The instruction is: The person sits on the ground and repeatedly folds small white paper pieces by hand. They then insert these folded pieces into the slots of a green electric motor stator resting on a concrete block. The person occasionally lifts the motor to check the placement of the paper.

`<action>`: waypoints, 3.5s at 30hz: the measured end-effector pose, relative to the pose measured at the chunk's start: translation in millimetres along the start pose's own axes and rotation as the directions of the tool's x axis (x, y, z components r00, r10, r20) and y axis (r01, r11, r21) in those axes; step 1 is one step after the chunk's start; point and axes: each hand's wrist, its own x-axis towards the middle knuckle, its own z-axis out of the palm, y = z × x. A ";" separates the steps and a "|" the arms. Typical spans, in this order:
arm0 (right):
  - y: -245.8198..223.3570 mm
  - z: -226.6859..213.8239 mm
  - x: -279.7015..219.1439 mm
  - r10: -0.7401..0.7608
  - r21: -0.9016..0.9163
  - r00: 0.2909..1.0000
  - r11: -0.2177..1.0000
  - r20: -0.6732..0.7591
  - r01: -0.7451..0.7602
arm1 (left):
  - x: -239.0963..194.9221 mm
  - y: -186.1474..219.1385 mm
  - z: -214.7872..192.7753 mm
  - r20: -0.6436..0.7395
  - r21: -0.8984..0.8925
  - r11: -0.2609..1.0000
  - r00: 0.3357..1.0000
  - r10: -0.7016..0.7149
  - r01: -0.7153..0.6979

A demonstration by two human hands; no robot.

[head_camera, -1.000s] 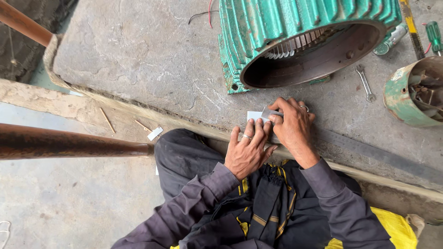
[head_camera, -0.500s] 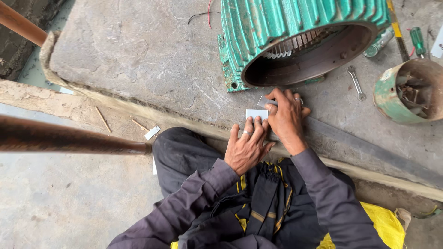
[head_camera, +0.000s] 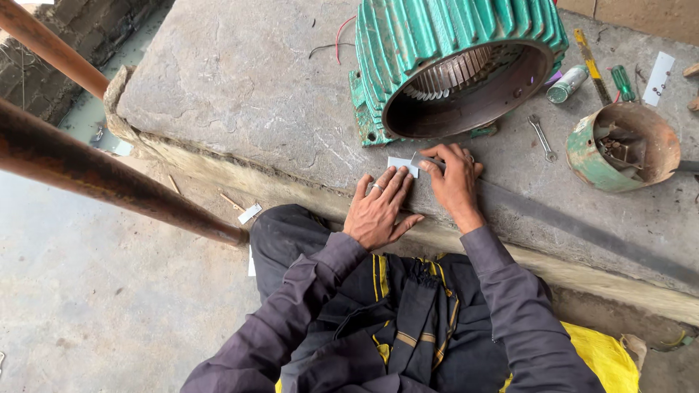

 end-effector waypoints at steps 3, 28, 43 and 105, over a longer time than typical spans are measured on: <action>-3.5 0.5 1.6 -0.071 -0.069 0.997 0.995 0.002 0.071 | -1.1 -5.3 4.6 -0.010 0.006 1.000 1.000 0.021 -0.021; -7.7 -13.4 -19.4 -0.248 -0.157 0.954 0.949 0.170 0.275 | 5.8 -2.3 -3.2 -0.007 -0.128 0.991 0.999 -0.034 0.033; -1.3 -36.5 -24.4 -0.168 -0.127 0.982 0.980 -0.089 0.156 | 14.8 4.1 -7.9 0.036 -0.059 0.998 0.999 -0.018 0.020; -8.0 -15.5 -0.7 -0.100 -0.005 0.994 0.995 0.035 0.100 | 41.6 -52.8 9.6 0.000 -0.025 0.960 0.960 0.279 -0.279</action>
